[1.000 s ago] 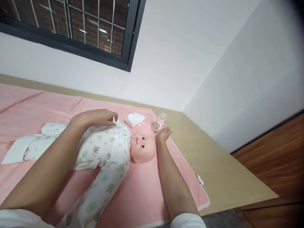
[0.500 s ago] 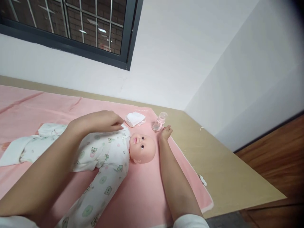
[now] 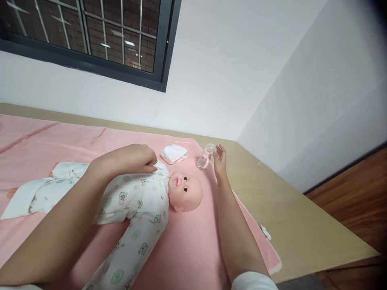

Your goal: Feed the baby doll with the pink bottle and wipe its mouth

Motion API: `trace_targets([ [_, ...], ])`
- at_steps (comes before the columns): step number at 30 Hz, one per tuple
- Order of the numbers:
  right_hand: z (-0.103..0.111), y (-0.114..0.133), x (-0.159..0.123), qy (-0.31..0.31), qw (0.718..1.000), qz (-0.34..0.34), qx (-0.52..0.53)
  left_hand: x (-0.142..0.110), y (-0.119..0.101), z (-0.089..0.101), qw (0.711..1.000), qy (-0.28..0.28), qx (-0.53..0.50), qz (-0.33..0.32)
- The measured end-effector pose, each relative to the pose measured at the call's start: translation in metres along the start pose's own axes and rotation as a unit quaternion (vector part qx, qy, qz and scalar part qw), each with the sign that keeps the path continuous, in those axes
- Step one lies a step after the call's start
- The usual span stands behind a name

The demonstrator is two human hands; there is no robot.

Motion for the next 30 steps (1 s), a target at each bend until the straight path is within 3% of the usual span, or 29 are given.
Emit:
trace_targets([
  [4,0.002,0.010,0.005,0.044,0.998,-0.011,-0.045,-0.003,-0.001,0.002,1.000,0.000,0.001,0.012],
  [9,-0.005,0.005,0.002,0.072,0.995,-0.036,-0.055,-0.003,0.004,0.002,0.999,-0.018,-0.025,0.015],
  [22,-0.003,0.012,0.002,0.015,0.993,-0.024,-0.118,-0.005,0.000,0.006,1.000,-0.009,-0.020,0.018],
  [26,-0.006,0.034,0.004,0.010,0.996,-0.008,-0.087,-0.007,-0.005,0.010,1.000,-0.017,0.006,0.002],
  [30,-0.015,0.077,0.003,0.026,0.999,0.021,-0.015,-0.008,-0.010,0.014,0.997,-0.051,-0.019,-0.046],
])
Point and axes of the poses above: each hand's wrist, its own x-axis towards the middle knuckle, its own z-axis out of the back of the hand, y = z × x, the point moved 3 cm from there along x, towards the middle knuckle, and after that the axes turned 10 degrees about -x, right-handed, at the moved point
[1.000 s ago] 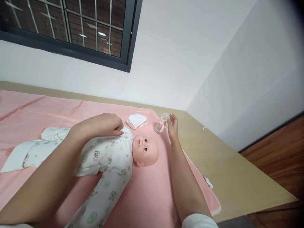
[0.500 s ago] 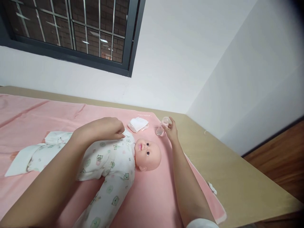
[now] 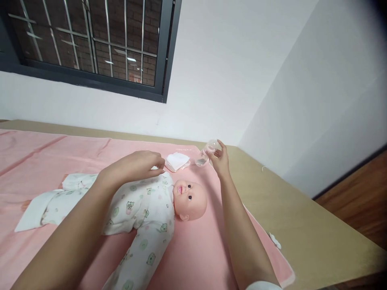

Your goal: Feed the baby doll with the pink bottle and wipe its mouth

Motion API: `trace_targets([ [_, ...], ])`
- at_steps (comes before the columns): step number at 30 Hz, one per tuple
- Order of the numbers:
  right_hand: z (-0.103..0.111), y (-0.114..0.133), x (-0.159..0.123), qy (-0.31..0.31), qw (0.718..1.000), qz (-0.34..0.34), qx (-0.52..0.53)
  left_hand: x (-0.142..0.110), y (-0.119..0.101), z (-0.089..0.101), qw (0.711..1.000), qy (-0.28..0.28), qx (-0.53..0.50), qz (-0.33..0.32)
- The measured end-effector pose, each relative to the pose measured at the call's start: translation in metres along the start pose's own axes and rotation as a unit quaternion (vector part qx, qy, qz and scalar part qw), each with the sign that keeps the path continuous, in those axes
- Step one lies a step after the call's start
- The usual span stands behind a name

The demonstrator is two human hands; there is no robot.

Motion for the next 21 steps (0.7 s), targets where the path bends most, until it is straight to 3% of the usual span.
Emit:
trace_targets([
  [4,-0.012,0.053,-0.010,0.055,0.994,0.015,0.089,0.001,-0.001,-0.001,0.999,-0.038,-0.029,-0.015],
  [9,-0.030,0.105,-0.037,0.149,0.980,0.046,0.127,0.003,-0.008,0.004,0.981,-0.179,-0.076,-0.009],
  [12,-0.040,0.124,-0.055,0.190,0.970,0.054,0.141,0.002,-0.013,0.008,0.967,-0.227,-0.113,-0.004],
  [21,-0.060,0.145,-0.085,0.210,0.964,0.033,0.159,0.008,-0.007,0.002,0.965,-0.207,-0.163,-0.018],
])
Point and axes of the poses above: each hand's wrist, its own x-axis towards the middle knuckle, its own z-axis out of the back of the hand, y = z × x, the point moved 3 cm from there along x, towards the middle knuckle, and after that the axes turned 10 degrees about -x, right-handed, at the moved point
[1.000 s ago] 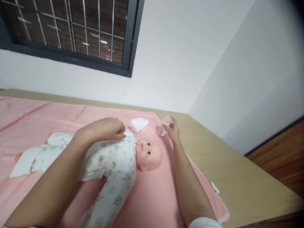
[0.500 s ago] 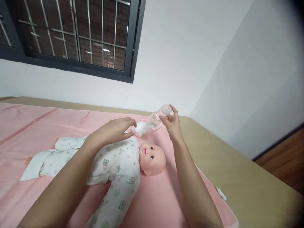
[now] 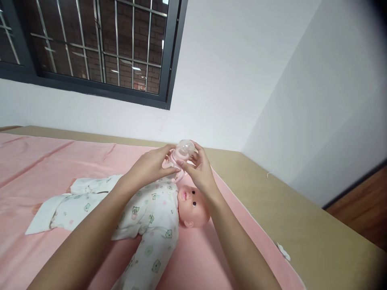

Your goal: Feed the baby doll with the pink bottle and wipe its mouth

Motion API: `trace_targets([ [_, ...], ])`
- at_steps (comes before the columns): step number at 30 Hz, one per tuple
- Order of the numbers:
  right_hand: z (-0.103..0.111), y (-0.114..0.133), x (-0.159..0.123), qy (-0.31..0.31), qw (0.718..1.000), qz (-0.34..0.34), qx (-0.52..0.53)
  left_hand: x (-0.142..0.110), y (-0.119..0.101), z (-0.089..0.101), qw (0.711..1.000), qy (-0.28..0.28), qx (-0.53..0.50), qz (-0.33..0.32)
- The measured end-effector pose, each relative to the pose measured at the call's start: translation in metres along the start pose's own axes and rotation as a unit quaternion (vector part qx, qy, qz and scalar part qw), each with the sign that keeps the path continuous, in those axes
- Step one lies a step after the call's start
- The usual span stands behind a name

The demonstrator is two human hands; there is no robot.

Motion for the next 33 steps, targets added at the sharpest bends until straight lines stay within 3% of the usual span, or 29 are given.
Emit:
trace_targets([
  [6,-0.004,0.001,-0.001,0.021,1.000,-0.021,0.008,0.004,0.003,-0.003,0.999,-0.018,-0.042,0.017],
  [13,-0.005,0.006,-0.001,0.022,0.999,-0.026,0.031,0.003,0.001,-0.001,0.999,-0.033,-0.019,0.029],
  [19,0.006,0.012,-0.001,-0.032,0.999,-0.003,0.014,0.002,0.002,0.001,0.998,-0.049,-0.003,0.036],
  [29,0.041,-0.021,0.020,-0.090,0.996,-0.025,-0.007,0.006,0.038,0.016,0.991,-0.095,0.045,0.079],
  [33,0.059,-0.044,0.028,-0.116,0.992,-0.045,-0.031,0.006,0.062,0.029,0.985,-0.105,0.038,0.129],
])
Point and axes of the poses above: each hand's wrist, its own x-axis towards the middle knuckle, its own z-axis out of the back of the hand, y = z × x, the point moved 3 cm from there along x, towards the middle knuckle, and after that the axes turned 10 degrees about -x, right-handed, at the moved point
